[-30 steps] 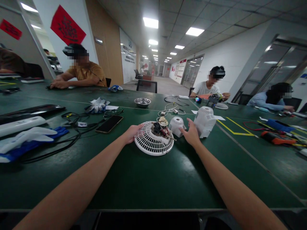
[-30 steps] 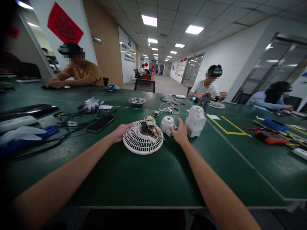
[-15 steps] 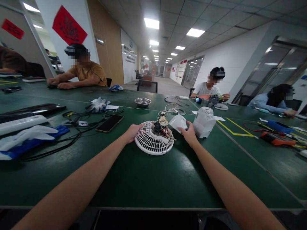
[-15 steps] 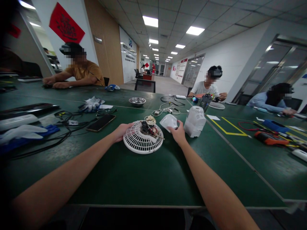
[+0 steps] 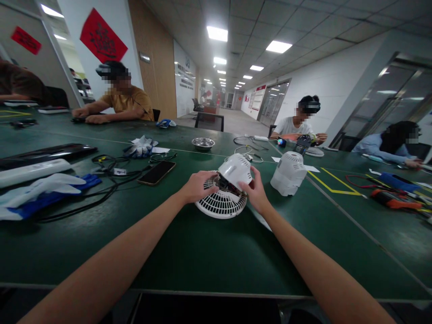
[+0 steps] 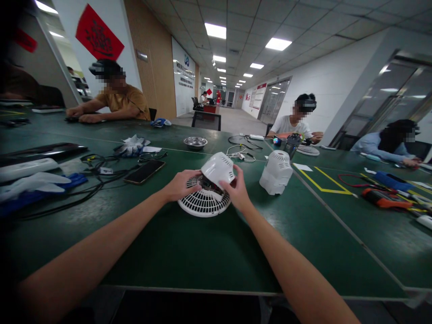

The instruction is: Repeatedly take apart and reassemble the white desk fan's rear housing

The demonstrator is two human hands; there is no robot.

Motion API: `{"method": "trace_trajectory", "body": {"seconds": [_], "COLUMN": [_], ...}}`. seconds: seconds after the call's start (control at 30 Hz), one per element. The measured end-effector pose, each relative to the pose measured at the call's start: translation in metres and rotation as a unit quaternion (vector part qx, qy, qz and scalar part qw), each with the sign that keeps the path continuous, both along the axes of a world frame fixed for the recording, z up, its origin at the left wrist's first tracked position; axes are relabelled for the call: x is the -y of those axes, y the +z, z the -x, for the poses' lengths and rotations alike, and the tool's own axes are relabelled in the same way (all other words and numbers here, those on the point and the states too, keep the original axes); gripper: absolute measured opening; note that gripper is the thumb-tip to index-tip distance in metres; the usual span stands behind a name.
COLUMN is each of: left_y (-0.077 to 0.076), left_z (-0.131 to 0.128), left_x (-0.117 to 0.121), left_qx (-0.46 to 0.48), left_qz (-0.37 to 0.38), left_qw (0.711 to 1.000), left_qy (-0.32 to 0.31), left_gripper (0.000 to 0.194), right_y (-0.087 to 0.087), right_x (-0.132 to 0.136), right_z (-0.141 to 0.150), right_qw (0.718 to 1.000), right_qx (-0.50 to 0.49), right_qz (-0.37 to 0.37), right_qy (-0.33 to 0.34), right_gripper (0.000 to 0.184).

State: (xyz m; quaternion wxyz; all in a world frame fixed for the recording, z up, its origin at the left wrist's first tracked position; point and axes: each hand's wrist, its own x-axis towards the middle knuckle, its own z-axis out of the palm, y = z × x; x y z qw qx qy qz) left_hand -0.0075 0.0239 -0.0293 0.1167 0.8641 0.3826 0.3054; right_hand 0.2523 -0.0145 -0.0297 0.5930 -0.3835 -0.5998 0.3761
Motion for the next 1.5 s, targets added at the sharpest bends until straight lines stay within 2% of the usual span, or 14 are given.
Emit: {"method": "trace_trajectory", "body": {"seconds": [0.1,0.2,0.33,0.47,0.57,0.8,1.0,1.27,1.5], "left_y": [0.005,0.008,0.013,0.020,0.023,0.023,0.031,0.036,0.037], "left_z": [-0.002,-0.003,-0.005,-0.004,-0.003,-0.004,-0.001,-0.003,-0.003], "left_x": [0.004,0.007,0.011,0.014,0.014,0.014,0.023,0.029,0.029], "left_qx": [-0.023,-0.024,-0.010,-0.053,-0.070,-0.051,-0.038,-0.031,-0.032], "left_qz": [0.000,0.012,0.012,-0.007,-0.022,0.026,0.027,0.050,0.057], "left_qw": [1.000,0.999,0.999,0.999,0.997,0.998,0.997,0.996,0.996], "left_qy": [0.001,0.021,0.030,0.012,0.002,-0.032,-0.066,-0.060,-0.067], "left_gripper": [0.072,0.080,0.085,0.069,0.066,0.068,0.056,0.063,0.058], "right_y": [0.000,0.000,0.000,0.000,0.001,0.009,0.013,0.016,0.014], "right_x": [0.005,0.006,0.005,0.006,0.009,0.018,0.021,0.021,0.021], "right_z": [-0.001,-0.005,-0.010,-0.013,-0.013,-0.008,-0.008,-0.008,-0.009], "right_qw": [0.985,0.971,0.965,0.959,0.955,0.951,0.960,0.959,0.954], "right_qx": [0.163,0.220,0.240,0.254,0.266,0.295,0.268,0.268,0.284], "right_qz": [-0.059,-0.091,-0.104,-0.124,-0.131,-0.087,-0.071,-0.074,-0.082], "right_qy": [0.011,-0.005,-0.006,0.022,0.029,0.023,0.039,0.048,0.045], "right_gripper": [0.080,0.078,0.076,0.077,0.078,0.079,0.081,0.081,0.080]}}
